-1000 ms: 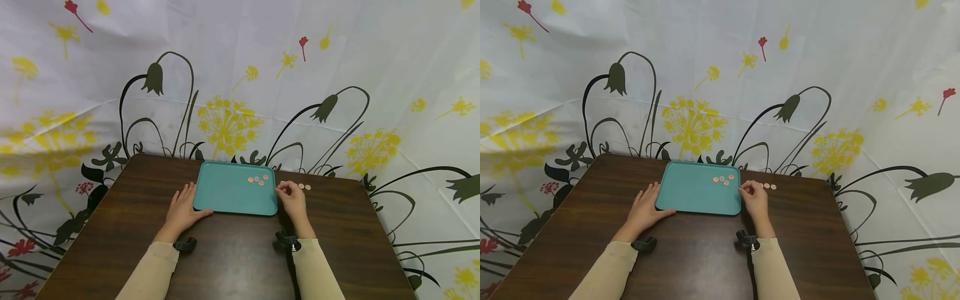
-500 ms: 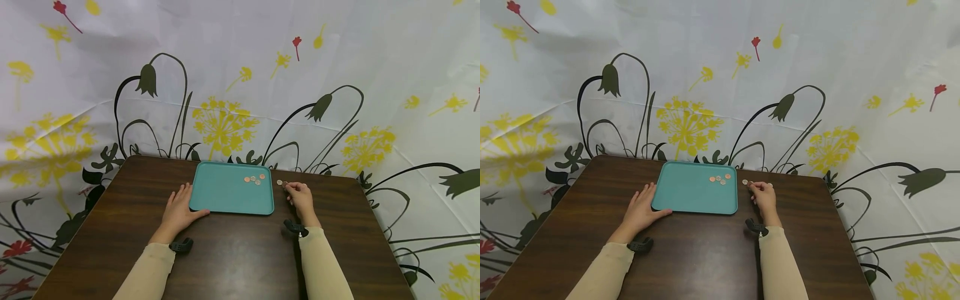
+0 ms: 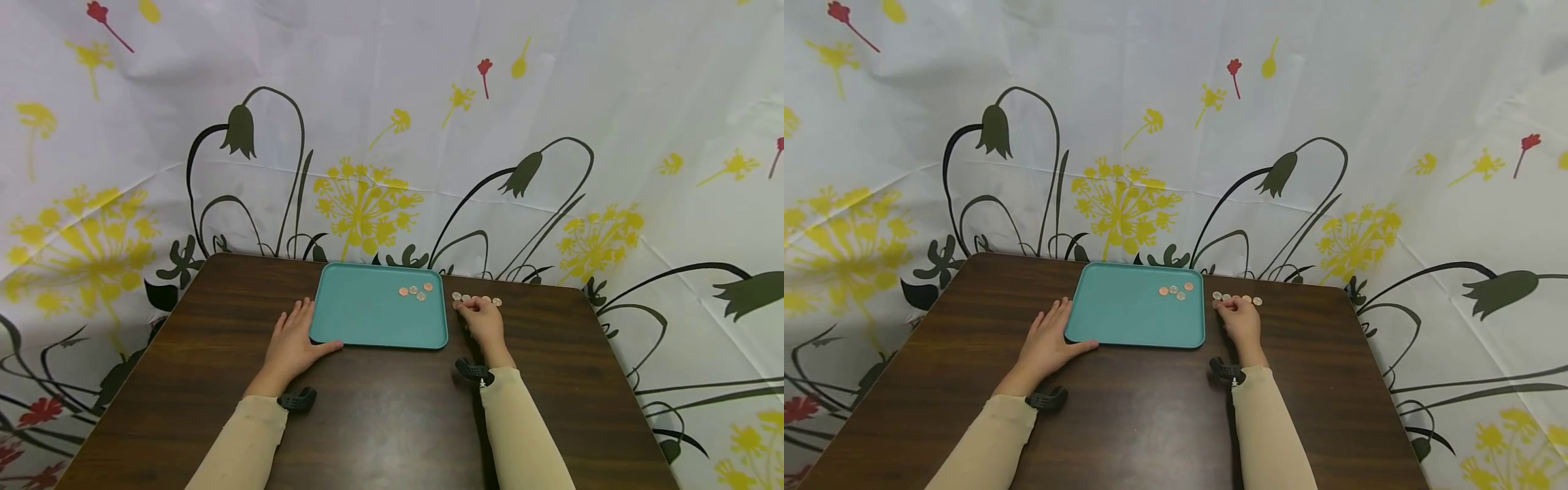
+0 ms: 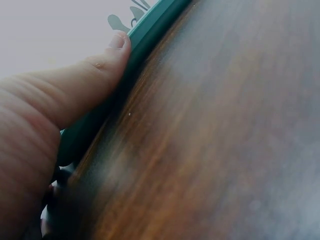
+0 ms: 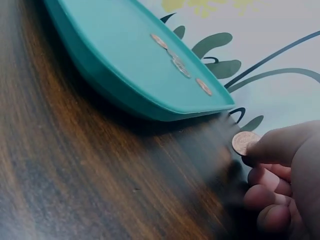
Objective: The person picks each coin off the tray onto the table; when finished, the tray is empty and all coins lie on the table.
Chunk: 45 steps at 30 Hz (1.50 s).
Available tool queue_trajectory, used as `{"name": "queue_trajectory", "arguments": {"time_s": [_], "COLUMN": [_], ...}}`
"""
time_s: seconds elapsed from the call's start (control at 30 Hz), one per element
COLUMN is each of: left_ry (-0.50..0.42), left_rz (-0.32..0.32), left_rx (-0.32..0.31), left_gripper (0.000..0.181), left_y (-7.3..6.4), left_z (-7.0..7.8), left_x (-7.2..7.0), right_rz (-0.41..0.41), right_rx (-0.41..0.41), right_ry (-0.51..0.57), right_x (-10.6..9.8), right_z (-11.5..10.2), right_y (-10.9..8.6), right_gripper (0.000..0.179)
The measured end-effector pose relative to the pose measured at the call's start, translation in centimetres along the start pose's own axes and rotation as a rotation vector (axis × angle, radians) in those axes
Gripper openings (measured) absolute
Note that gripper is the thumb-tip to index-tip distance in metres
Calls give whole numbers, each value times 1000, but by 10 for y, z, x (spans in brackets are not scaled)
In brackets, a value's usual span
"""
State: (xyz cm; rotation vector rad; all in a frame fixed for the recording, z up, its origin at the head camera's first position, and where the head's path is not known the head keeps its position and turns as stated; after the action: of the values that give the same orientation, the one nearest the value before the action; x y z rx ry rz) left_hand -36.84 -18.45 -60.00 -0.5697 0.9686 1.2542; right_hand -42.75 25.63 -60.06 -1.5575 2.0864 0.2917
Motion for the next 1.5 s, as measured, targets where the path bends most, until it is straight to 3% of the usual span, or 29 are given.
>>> {"name": "queue_trajectory", "arguments": {"time_s": [0.23, 0.7, 1.13, 1.5], "left_ry": [0, 8, -4, -5], "left_rz": [7, 12, 10, 4], "left_rx": [6, 9, 10, 5], "left_gripper": [128, 127, 127, 126], "left_y": [-1, -3, -4, -3], "left_z": [1, 2, 5, 4], "left_x": [0, -3, -5, -8], "right_rz": [-3, 21, -9, -13], "right_rx": [-2, -27, -25, -12], "right_ry": [18, -53, -12, -3], "right_x": [1, 0, -1, 0], "right_z": [0, -1, -3, -4], "right_y": [0, 2, 0, -1], "right_gripper": [21, 15, 21, 16]}}
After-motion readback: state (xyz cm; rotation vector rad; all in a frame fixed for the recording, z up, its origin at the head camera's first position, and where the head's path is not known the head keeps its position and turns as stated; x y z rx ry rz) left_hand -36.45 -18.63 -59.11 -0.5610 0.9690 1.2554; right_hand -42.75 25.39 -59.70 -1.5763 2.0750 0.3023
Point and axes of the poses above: each hand's wrist, its own y-axis towards the middle knuckle, its own x-axis out of the palm, z = x × y, the point moved 10 cm from there along y, towards the middle knuckle, and after that the axes turned 8 degrees about x, right-handed, at the moved point
